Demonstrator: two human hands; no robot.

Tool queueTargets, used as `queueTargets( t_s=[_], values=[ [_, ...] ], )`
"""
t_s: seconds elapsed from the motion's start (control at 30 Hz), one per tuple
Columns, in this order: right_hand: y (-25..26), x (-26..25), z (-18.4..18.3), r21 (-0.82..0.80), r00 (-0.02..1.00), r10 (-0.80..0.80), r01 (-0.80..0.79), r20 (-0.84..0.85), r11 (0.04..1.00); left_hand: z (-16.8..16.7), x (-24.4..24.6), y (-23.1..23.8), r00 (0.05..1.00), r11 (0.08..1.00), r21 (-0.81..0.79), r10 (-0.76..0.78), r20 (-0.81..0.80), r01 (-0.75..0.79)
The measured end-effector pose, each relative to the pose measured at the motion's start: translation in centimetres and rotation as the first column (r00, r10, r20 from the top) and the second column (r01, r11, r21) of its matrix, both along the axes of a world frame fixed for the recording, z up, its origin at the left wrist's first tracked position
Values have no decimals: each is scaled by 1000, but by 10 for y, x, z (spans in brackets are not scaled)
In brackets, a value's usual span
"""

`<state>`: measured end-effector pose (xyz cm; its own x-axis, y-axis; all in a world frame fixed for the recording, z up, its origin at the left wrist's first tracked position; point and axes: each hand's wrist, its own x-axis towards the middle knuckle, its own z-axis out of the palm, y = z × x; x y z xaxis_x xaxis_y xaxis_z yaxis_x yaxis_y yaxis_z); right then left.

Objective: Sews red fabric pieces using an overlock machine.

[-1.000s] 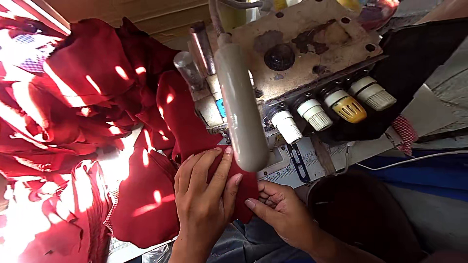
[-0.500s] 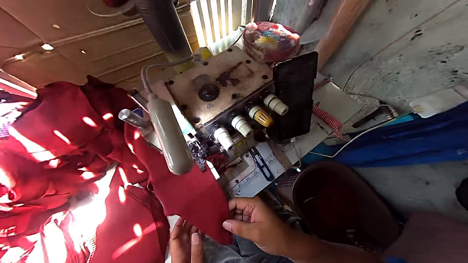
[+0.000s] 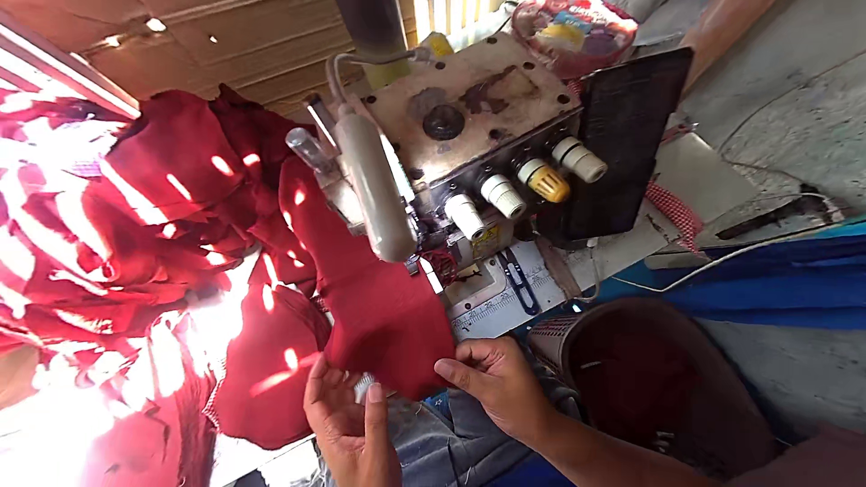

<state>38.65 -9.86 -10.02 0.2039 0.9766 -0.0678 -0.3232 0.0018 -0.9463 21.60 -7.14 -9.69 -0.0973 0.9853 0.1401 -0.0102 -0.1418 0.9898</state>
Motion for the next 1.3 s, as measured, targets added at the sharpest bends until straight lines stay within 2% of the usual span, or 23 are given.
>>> queueTargets(
  t_s=[0.1, 0.17, 0.23, 0.37, 0.47, 0.6, 1.0, 1.2, 1.27, 1.3],
  values=[
    [-2, 3, 4, 68, 999, 20, -23, 41, 997, 1, -5, 9, 970, 971, 233, 104, -218, -52],
    [-3, 5, 7, 89, 999, 39, -42, 32, 995, 12, -5, 20, 921, 926, 376, 117, -372, 34],
    [-4, 5, 9, 96, 998, 68, -66, -17, 993, 29, 3, 34, 840, 869, 456, 94, -535, 193],
    [-4, 4, -4, 75, 953, 165, -150, -254, 986, 45, 21, 64, 706, 781, 435, -10, -708, 448],
    [-2, 5, -8, 96, 941, 184, -163, -285, 982, 42, 22, 82, 632, 738, 397, -51, -773, 546],
    [13, 9, -1, 128, 946, 190, -161, -264, 979, 41, 21, 91, 622, 708, 423, -29, -783, 566],
    [44, 20, 16, 65, 974, 151, -142, -170, 988, 38, 21, 96, 616, 668, 460, 2, -787, 585],
    [23, 16, 5, 4, 976, 215, -215, -35, 977, 30, 10, 68, 633, 734, 474, 78, -770, 487],
    [16, 17, 3, -12, 975, 220, -220, -8, 975, 24, 0, 44, 697, 797, 486, 118, -708, 358],
    [13, 18, 4, -13, 977, 215, -215, -1, 977, 16, -2, 32, 765, 832, 477, 105, -635, 282]
  ],
)
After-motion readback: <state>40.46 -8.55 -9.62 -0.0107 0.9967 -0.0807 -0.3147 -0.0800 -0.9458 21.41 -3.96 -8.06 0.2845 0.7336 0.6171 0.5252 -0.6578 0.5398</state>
